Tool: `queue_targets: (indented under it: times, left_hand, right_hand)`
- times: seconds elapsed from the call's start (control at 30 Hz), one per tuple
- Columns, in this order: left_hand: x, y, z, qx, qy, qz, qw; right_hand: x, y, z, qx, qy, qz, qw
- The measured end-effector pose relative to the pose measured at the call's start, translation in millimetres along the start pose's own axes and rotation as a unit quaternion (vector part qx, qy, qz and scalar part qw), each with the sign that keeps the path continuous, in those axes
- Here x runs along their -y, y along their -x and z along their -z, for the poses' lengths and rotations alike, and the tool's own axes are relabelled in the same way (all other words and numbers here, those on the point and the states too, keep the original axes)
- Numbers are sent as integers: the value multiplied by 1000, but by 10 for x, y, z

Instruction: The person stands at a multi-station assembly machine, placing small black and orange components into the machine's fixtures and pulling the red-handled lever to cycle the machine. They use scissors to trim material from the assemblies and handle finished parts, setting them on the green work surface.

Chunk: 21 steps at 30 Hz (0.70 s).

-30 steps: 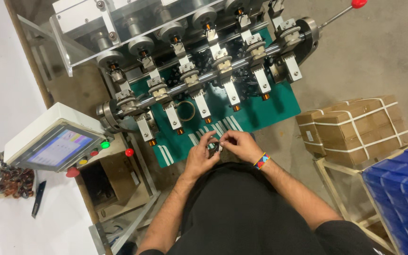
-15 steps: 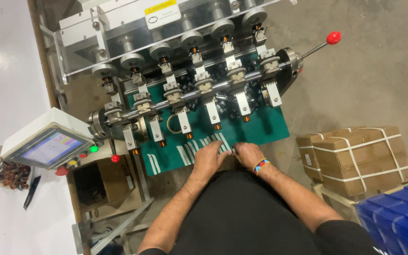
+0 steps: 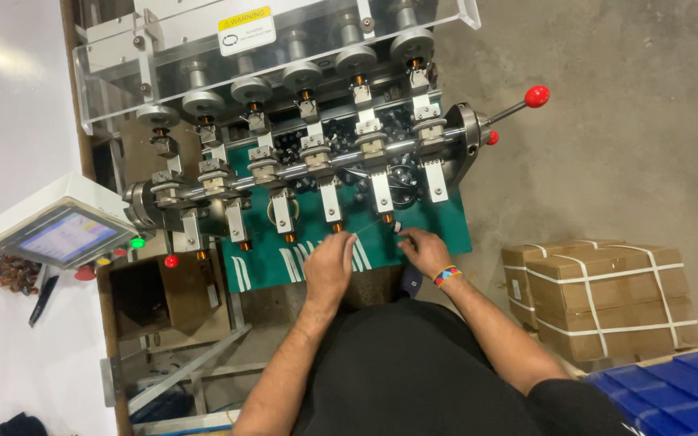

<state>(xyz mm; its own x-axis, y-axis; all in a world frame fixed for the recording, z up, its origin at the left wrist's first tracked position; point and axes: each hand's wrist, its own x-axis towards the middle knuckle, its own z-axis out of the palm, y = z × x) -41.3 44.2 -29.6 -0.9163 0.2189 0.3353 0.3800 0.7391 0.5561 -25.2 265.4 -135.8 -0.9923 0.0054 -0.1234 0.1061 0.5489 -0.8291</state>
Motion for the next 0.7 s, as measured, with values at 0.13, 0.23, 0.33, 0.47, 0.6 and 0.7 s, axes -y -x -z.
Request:
queue_targets:
  times: [0.13,0.23,0.33,0.47,0.6,0.7]
  left_hand:
    - [339,141,-552,106,245,287,920]
    - [464,16,-1051,212,411,412,785]
    - [386,-74,-1147,316,481,408,709]
    - [340,132,-680,288,196,168,922]
    - [342,261,222,173,202,-48,963]
    - [507,216,619,250,323,-71,910]
  right_hand:
    - [-41,131,120,-16,-59,38,997]
    - [-4,-44,121,23,-196,42,980]
    - [70,-258,14,119,-348,-118,922]
    - [187,-187,-216,72,-449,-182,872]
    - [415,262,-374,199,-554,-286,756]
    - [674,417,-458,321,-577,-336,672]
